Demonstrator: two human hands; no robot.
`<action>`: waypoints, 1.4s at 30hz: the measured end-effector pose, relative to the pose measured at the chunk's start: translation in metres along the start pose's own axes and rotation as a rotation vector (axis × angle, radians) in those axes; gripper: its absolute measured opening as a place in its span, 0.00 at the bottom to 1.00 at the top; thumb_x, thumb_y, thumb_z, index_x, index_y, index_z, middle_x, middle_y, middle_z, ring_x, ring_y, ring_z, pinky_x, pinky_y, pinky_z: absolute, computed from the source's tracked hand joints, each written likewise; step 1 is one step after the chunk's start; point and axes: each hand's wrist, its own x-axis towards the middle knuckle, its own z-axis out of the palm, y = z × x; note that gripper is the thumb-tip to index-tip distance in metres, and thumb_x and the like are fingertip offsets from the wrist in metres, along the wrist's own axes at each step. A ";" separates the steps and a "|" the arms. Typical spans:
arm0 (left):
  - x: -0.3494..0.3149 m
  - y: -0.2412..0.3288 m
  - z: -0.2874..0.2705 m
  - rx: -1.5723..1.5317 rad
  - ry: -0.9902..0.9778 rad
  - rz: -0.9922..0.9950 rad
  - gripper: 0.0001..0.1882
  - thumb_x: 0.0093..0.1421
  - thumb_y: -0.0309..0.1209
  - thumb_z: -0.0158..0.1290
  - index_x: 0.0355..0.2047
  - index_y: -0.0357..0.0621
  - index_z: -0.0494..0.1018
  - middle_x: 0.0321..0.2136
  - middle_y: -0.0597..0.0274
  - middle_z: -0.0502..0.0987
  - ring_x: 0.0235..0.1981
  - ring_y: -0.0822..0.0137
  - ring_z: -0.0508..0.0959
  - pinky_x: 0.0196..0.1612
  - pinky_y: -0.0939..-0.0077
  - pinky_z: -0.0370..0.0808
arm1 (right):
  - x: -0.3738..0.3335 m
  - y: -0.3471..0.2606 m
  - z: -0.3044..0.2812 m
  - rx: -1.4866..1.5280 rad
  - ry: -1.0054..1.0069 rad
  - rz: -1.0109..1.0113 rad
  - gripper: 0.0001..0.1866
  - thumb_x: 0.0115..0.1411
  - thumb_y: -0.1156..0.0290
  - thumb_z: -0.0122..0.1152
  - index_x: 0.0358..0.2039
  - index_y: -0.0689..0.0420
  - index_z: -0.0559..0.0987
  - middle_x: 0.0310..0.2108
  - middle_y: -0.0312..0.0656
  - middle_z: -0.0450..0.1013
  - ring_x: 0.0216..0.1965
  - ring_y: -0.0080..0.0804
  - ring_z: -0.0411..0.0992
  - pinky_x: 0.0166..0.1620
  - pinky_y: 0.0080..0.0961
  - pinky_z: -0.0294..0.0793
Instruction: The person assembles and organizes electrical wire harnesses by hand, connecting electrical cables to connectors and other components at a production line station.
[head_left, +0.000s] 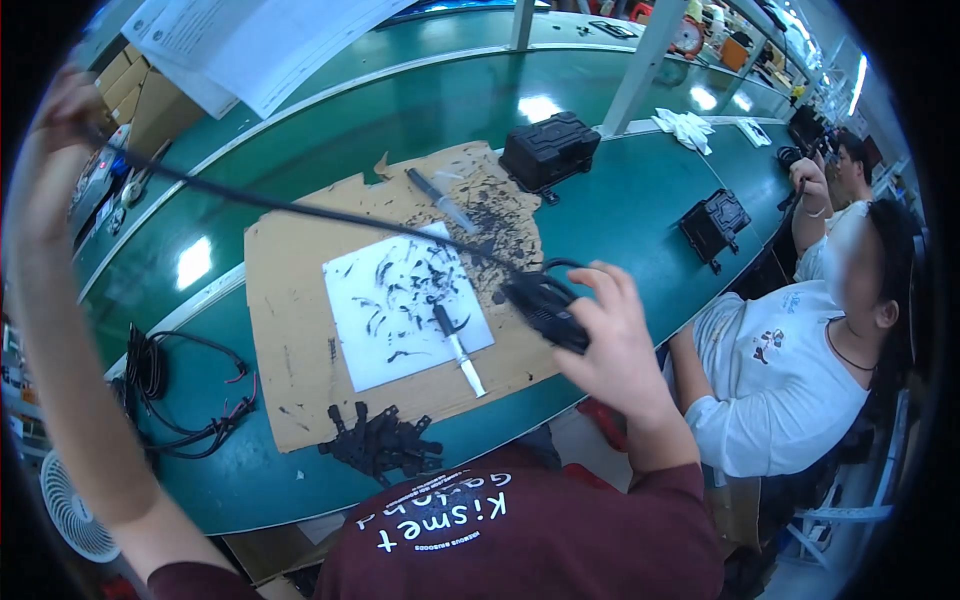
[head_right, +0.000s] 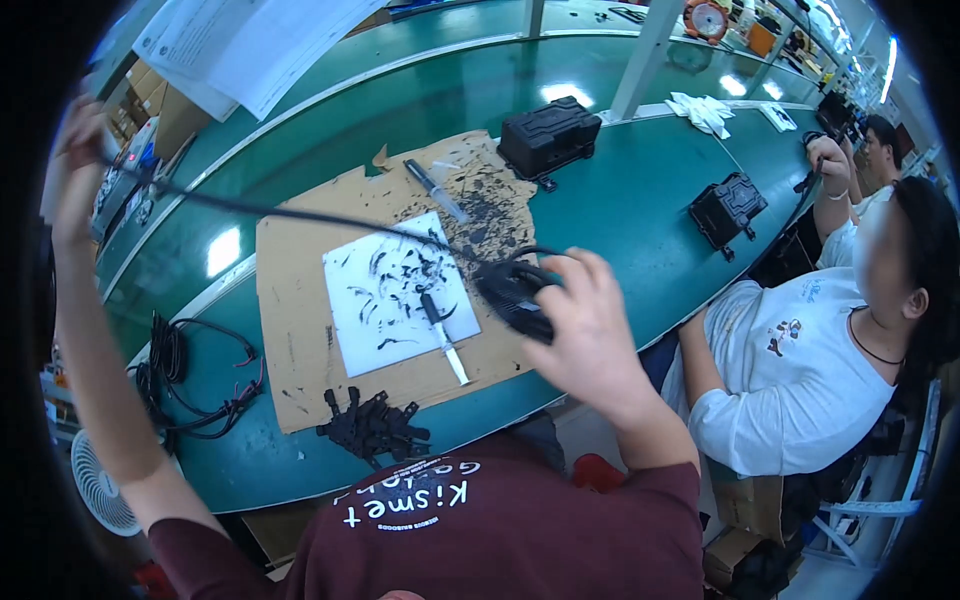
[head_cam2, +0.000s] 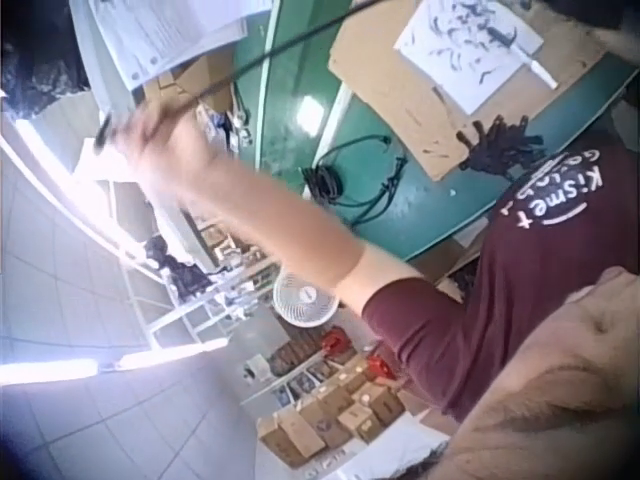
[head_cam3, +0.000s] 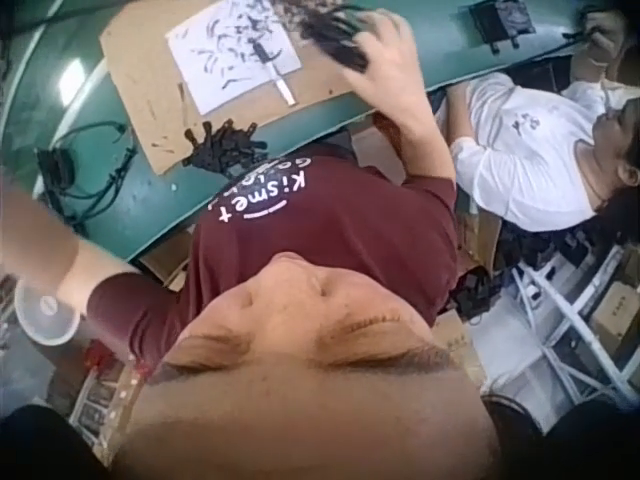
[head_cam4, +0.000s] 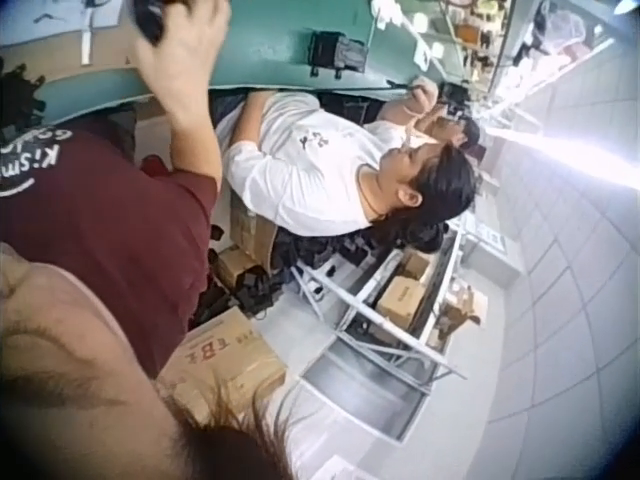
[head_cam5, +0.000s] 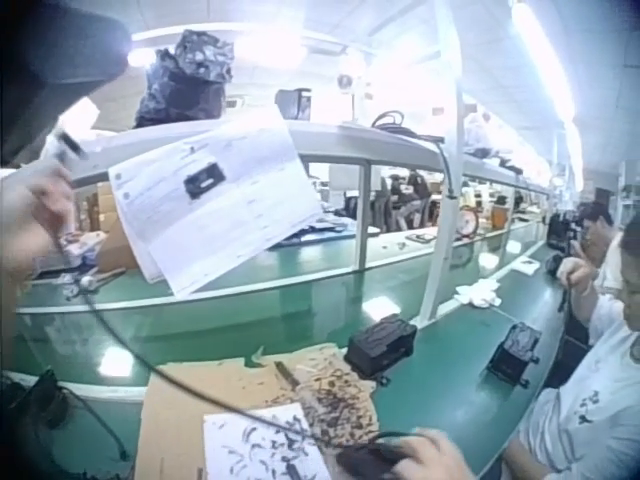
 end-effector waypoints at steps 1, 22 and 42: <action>0.009 -0.087 0.060 0.040 0.212 0.050 0.12 0.63 0.25 0.44 0.45 0.29 0.63 0.27 0.65 0.61 0.25 0.76 0.60 0.29 0.86 0.62 | -0.011 0.017 0.000 -0.064 0.039 0.091 0.15 0.36 0.77 0.61 0.29 0.64 0.74 0.46 0.50 0.66 0.53 0.53 0.61 0.54 0.42 0.60; 0.153 -0.504 0.135 -0.001 0.579 -0.309 0.07 0.59 0.31 0.54 0.31 0.40 0.72 0.19 0.68 0.68 0.20 0.75 0.67 0.23 0.83 0.65 | -0.089 0.135 0.018 -0.434 0.339 0.537 0.18 0.46 0.66 0.66 0.35 0.61 0.73 0.31 0.44 0.70 0.37 0.41 0.64 0.44 0.40 0.56; 0.152 -0.546 0.123 1.469 0.480 -0.458 0.20 0.57 0.39 0.51 0.49 0.46 0.72 0.43 0.54 0.75 0.50 0.51 0.70 0.50 0.62 0.67 | -0.070 0.116 0.037 -0.387 0.116 0.431 0.24 0.45 0.67 0.65 0.43 0.62 0.73 0.34 0.44 0.68 0.42 0.39 0.63 0.45 0.38 0.54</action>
